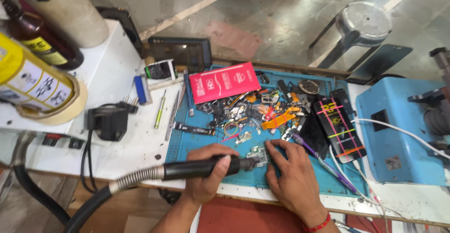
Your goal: The person points to various components on a circuit board and then applies heat to specific areas using a hot air rework station tool.
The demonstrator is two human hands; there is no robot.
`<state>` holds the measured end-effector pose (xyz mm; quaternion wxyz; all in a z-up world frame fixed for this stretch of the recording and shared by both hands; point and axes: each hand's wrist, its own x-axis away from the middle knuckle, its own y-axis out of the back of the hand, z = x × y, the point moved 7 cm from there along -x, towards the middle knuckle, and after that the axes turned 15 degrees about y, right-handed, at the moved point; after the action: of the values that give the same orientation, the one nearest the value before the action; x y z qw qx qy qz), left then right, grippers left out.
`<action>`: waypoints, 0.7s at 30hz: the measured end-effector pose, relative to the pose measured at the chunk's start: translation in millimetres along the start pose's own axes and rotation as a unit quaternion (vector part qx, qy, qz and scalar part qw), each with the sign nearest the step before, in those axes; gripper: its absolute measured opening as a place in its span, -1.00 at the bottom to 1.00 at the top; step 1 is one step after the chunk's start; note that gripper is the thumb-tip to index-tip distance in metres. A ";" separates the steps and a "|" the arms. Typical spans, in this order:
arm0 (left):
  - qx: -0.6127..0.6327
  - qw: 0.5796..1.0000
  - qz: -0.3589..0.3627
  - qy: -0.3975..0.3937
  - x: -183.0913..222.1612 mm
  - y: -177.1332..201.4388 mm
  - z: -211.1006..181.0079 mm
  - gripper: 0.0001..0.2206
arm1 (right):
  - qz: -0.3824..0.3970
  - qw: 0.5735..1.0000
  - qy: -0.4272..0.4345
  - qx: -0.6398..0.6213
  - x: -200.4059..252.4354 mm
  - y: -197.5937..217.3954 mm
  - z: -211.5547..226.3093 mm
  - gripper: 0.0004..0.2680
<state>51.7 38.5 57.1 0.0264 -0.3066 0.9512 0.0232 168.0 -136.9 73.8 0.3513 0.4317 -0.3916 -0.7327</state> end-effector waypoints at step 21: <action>0.001 0.999 -0.016 -0.027 4.8 -1.1 9.1 -0.77 | -0.019 1.000 -0.003 -0.004 6.0 0.6 -0.6 -0.63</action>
<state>48.8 35.3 47.7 0.0531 -0.3209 0.9451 0.0302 166.4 -142.4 72.0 0.3380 0.4352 -0.3815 -0.7422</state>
